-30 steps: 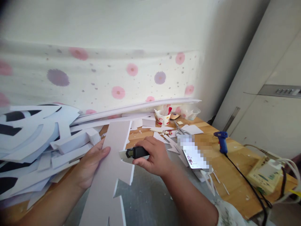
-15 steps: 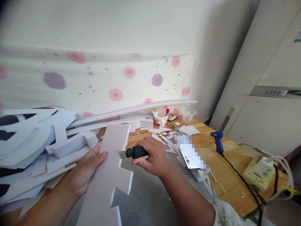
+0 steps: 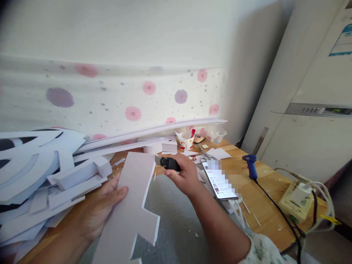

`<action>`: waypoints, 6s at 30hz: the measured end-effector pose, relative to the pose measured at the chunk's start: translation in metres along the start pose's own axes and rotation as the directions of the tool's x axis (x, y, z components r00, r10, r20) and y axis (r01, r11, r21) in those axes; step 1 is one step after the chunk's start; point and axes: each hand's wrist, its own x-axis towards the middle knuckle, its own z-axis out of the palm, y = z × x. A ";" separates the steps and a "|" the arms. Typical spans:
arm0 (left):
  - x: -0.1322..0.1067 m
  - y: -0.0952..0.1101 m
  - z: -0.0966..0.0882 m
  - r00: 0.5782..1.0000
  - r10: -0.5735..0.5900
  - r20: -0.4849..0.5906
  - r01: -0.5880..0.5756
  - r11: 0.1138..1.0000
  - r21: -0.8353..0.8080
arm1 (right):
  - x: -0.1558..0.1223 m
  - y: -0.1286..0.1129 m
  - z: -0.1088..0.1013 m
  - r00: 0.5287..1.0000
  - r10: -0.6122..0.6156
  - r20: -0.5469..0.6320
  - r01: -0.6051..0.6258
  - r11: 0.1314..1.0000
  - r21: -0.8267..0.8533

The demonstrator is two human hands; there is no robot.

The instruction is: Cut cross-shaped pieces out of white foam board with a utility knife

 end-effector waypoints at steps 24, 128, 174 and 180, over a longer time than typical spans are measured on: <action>0.000 0.003 0.002 0.999 0.020 0.044 -0.019 1.000 -0.023 | -0.007 -0.006 0.009 0.965 -0.254 0.060 0.254 0.967 0.000; 0.003 0.031 0.001 0.982 0.090 -0.166 -0.027 0.936 0.350 | -0.020 -0.022 0.029 0.793 0.505 0.341 -0.586 0.475 0.656; 0.006 0.027 -0.002 0.996 -0.007 -0.086 0.031 0.959 0.281 | -0.020 -0.022 0.025 0.816 0.472 0.333 -0.560 0.501 0.660; 0.006 0.034 0.000 0.983 -0.006 -0.185 0.071 0.935 0.349 | -0.013 -0.027 0.030 0.797 0.495 0.347 -0.592 0.524 0.613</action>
